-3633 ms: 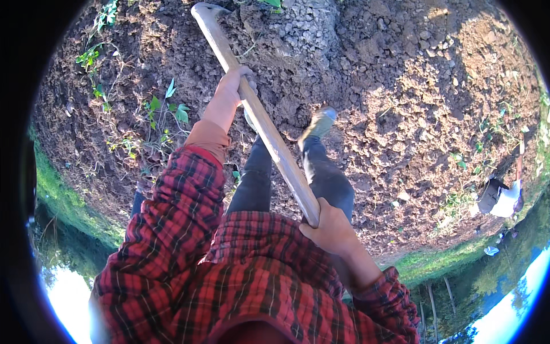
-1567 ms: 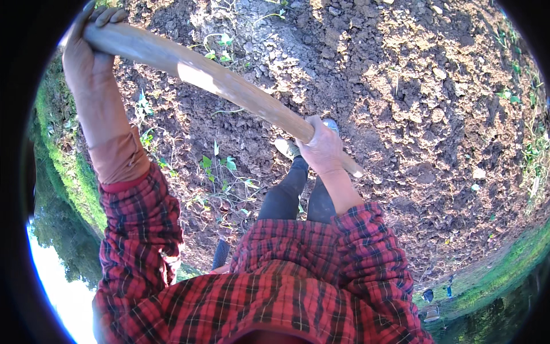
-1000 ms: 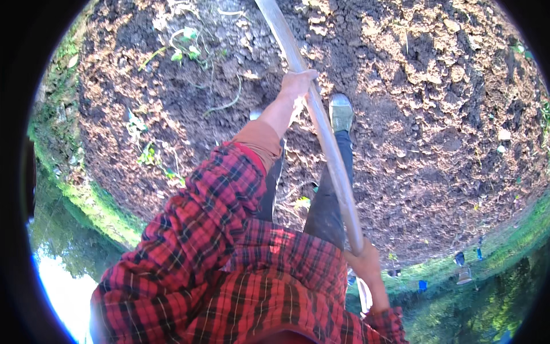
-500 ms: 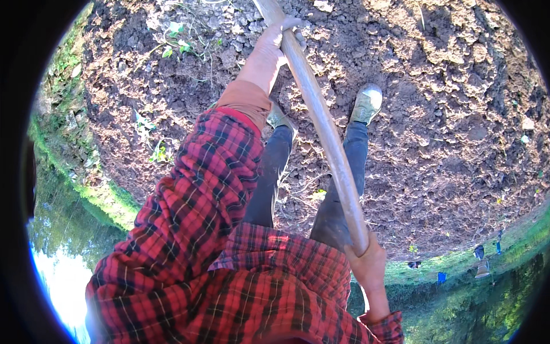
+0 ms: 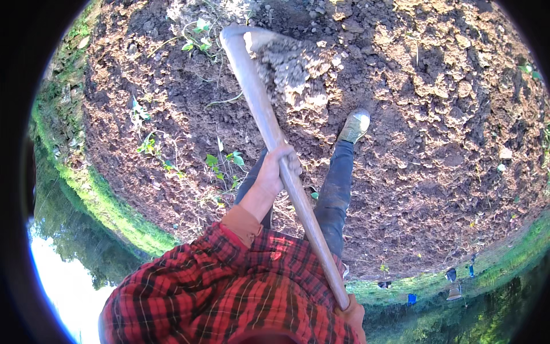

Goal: The person uses a hoe to loosen soil and unearth potatoes in a field. They then squat and collect the potatoes by hand, placing them into a black plastic bag.

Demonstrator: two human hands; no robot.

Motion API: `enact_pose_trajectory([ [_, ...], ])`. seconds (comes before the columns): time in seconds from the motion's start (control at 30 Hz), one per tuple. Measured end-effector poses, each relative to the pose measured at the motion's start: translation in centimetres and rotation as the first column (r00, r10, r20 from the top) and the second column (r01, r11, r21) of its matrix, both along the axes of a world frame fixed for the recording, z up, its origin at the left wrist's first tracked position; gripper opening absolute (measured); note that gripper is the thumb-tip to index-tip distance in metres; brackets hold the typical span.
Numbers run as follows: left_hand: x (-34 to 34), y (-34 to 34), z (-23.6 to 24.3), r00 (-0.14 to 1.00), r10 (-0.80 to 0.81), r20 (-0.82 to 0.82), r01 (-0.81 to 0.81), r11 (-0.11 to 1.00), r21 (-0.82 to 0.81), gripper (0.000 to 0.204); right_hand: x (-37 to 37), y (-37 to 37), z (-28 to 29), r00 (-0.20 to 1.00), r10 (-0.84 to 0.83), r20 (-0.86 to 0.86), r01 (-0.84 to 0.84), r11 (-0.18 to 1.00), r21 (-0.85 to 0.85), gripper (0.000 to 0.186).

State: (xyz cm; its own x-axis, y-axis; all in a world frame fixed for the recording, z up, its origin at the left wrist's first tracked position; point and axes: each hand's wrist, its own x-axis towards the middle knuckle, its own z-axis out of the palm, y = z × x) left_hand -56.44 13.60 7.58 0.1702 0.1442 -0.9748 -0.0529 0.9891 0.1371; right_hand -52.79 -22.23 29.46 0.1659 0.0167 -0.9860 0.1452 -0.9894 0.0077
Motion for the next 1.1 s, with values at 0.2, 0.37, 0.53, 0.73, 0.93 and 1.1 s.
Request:
enact_pose_trajectory([
  [0.2,-4.2,-5.2,-0.1,0.971,0.227,-0.077,-0.238,0.952,-0.191,0.013,1.7,-6.1,-1.5,0.967,0.205,0.148,-0.224,0.967,0.123,0.027],
  [0.37,-1.5,-2.0,4.1,0.981,0.15,-0.125,-0.143,0.988,0.057,0.014,4.8,-6.3,-8.4,0.963,0.233,0.138,-0.253,0.955,0.155,0.024],
  [0.53,-1.0,5.3,7.0,0.962,0.255,-0.097,-0.217,0.93,0.297,0.016,7.1,1.0,-14.4,0.958,0.133,0.253,-0.216,0.916,0.337,0.026],
  [0.73,2.5,3.8,5.2,0.928,0.351,-0.122,-0.317,0.919,0.233,0.018,13.3,0.8,-11.1,0.916,0.173,0.361,-0.294,0.903,0.313,0.026],
  [0.93,6.3,-7.8,1.3,0.933,0.349,-0.089,-0.36,0.909,-0.207,0.014,19.2,-5.9,0.1,0.792,0.479,0.379,-0.464,0.875,-0.137,0.023],
  [1.1,6.7,-9.7,5.5,0.899,0.41,0.156,-0.327,0.863,-0.385,0.012,23.1,-6.7,6.7,0.626,0.603,0.494,-0.574,0.785,-0.232,0.021],
])
